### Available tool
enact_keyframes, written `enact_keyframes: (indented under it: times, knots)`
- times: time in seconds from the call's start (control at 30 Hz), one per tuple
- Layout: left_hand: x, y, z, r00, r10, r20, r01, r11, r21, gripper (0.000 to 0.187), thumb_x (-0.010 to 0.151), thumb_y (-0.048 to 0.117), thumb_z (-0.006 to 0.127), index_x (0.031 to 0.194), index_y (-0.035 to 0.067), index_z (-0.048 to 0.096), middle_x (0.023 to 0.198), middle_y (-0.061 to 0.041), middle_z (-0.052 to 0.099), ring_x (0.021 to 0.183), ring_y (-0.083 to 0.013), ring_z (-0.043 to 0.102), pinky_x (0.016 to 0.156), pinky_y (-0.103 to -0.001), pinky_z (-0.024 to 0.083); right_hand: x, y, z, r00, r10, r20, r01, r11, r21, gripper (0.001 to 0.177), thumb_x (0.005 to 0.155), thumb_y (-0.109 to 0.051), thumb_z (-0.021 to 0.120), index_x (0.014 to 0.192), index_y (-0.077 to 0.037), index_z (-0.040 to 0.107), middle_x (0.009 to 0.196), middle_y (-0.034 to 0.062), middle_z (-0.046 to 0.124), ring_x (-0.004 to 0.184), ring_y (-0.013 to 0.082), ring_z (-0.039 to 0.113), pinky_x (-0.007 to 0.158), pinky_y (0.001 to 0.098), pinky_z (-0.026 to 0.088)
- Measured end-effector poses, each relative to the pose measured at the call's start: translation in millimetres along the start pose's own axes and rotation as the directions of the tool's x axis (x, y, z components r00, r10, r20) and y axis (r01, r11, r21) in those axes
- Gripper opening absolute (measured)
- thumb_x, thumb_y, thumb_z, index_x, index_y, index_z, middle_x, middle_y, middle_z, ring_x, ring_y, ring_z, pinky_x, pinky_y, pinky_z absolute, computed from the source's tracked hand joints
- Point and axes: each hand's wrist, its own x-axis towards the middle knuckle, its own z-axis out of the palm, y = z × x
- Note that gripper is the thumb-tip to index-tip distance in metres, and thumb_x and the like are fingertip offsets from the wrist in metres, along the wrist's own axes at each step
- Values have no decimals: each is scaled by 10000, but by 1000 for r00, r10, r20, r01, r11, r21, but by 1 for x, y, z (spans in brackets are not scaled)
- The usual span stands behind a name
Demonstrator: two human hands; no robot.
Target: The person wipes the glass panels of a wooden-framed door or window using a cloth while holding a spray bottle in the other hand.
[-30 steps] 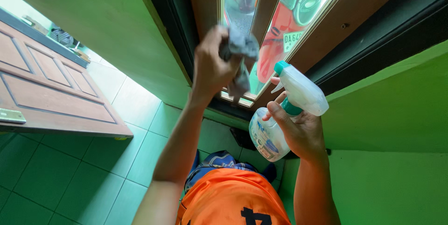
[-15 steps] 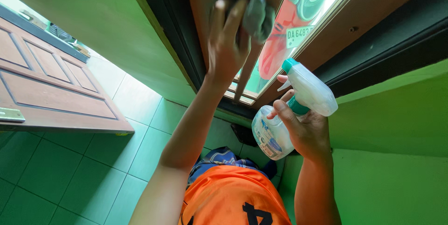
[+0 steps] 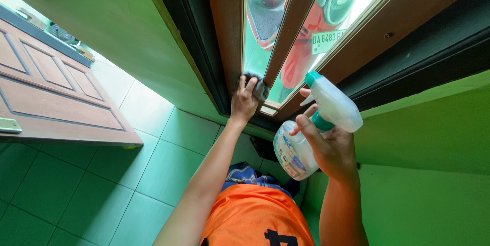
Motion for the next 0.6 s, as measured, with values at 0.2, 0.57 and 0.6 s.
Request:
enact_keyframes:
  times: [0.2, 0.57, 0.6]
  knots:
    - [-9, 9, -1, 999, 31, -15, -26, 958, 284, 326, 914, 126, 627, 1240, 126, 626, 1133, -98, 616, 1095, -335, 603, 918, -492, 449, -14, -4, -11, 999, -14, -44, 13, 999, -39, 493, 949, -2, 672, 1415, 29, 516, 1266, 95, 656, 815, 118, 684, 769, 313, 621]
    - [138, 179, -128, 842, 353, -408, -372, 927, 34, 496, 878, 86, 836, 1289, 72, 558, 1319, -166, 517, 1159, -395, 579, 976, -462, 525, -17, -9, -6, 1000, -17, -21, 15, 997, -73, 477, 958, -11, 678, 1410, 24, 529, 1165, 95, 688, 810, 127, 710, 776, 320, 637]
    - [143, 187, -132, 831, 360, -425, -391, 920, 16, 468, 891, 68, 832, 1277, 80, 566, 1314, -155, 521, 1159, -374, 591, 970, -436, 534, -16, -10, -4, 999, -22, -23, 20, 998, -67, 476, 965, -12, 680, 1417, 25, 539, 1128, 92, 688, 806, 127, 705, 775, 320, 629]
